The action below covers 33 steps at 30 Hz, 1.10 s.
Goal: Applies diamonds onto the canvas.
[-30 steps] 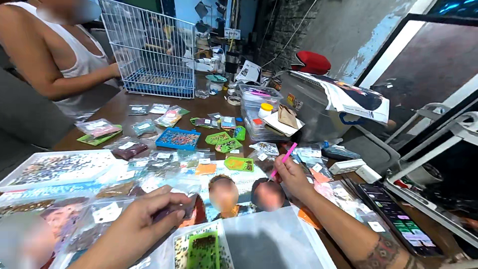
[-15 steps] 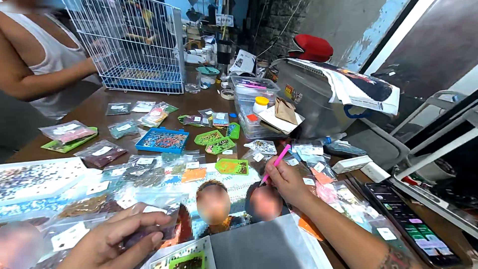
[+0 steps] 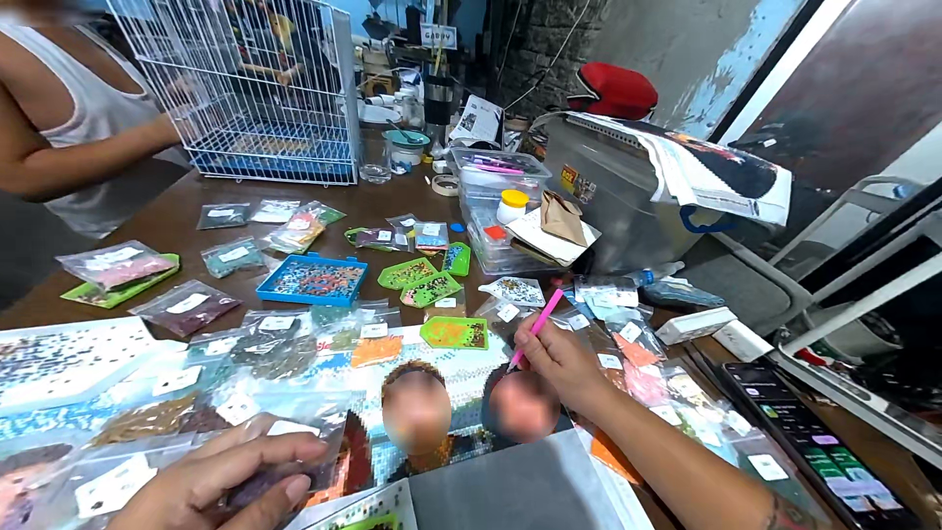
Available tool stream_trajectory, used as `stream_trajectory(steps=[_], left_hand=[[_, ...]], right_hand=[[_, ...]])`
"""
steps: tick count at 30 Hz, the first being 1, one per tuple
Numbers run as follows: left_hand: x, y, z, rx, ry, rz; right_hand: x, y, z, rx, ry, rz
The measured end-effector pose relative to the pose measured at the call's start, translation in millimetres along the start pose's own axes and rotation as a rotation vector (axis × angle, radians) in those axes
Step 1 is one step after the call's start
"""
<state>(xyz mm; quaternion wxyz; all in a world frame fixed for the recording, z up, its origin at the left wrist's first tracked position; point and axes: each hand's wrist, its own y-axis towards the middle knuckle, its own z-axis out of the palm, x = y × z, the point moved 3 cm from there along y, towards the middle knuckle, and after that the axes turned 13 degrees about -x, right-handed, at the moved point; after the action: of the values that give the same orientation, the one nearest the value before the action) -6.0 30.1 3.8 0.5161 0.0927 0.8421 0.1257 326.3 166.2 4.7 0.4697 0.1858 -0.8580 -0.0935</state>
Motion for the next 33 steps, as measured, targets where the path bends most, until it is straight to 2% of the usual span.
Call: stream_trajectory(steps=[12, 29, 33], left_hand=[[-0.2, 1.4, -0.3, 0.000, -0.007, 0.020], [1.9, 1.1, 0.5, 0.007, -0.027, 0.012], [0.6, 1.5, 0.7, 0.006, -0.008, 0.022]], right_hand=[[-1.9, 2.2, -1.9, -0.006, 0.055, 0.068], [-6.9, 0.7, 2.0, 0.002, 0.010, -0.016], [-1.2, 1.0, 2.1, 0.031, -0.110, -0.065]])
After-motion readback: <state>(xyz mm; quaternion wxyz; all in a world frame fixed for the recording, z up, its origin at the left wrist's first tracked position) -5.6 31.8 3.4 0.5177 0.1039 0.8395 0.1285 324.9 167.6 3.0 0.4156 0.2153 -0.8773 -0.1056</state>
